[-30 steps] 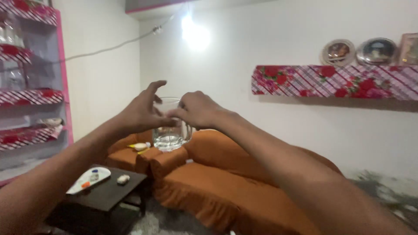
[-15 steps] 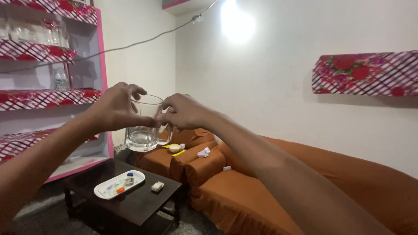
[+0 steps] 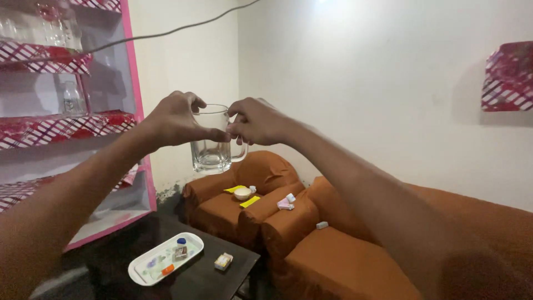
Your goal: Picking up glass mugs and cups from a bed and organizing them on a display shelf.
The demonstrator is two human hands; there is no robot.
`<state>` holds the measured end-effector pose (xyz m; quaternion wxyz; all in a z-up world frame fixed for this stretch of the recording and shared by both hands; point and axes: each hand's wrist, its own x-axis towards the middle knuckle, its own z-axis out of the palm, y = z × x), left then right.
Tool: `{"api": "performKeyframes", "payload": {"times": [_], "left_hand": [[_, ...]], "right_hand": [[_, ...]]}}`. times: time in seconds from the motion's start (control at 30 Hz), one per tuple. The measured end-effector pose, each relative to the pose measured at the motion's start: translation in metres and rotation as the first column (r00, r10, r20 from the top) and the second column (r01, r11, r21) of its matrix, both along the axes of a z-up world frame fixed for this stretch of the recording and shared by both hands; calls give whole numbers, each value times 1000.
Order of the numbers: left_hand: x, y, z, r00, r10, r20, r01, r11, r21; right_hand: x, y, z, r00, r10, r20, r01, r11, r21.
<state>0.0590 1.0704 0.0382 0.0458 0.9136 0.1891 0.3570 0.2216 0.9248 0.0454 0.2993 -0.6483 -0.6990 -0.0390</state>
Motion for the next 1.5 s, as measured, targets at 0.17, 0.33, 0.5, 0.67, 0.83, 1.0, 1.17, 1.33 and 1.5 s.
{"api": "performKeyframes", "payload": {"times": [0.17, 0.33, 0.5, 0.67, 0.83, 1.0, 1.17, 1.33, 1.5], "left_hand": [[17, 37, -4, 1000, 1, -13, -1, 1000, 0], [44, 76, -11, 1000, -11, 14, 11, 1000, -8], [71, 115, -11, 999, 1, -36, -2, 999, -35], [85, 155, 1, 998, 55, -23, -56, 998, -7], [77, 183, 4, 993, 118, -28, -119, 992, -31], [61, 212, -2, 986, 162, -42, -165, 982, -93], [34, 255, -7, 976, 208, -66, -212, 975, -66], [-8, 318, -13, 977, 203, -66, -213, 948, -235], [-64, 331, 7, 940, 341, 36, -323, 916, -238]], "right_hand": [[17, 40, -5, 998, -30, 47, 29, 1000, 2], [41, 77, -9, 996, -60, 72, 59, 998, 23], [73, 119, -10, 991, -8, 132, 3, 999, 44], [90, 159, 2, 994, 14, 110, -24, 996, 90], [94, 205, -2, 996, -1, 84, -8, 995, 98], [76, 229, -7, 997, 56, 51, -60, 995, 79], [67, 284, -15, 987, 159, -7, -158, 986, 52], [23, 329, -20, 968, 244, -66, -235, 965, 118], [-24, 394, -7, 937, 345, -53, -327, 921, 210]]}}
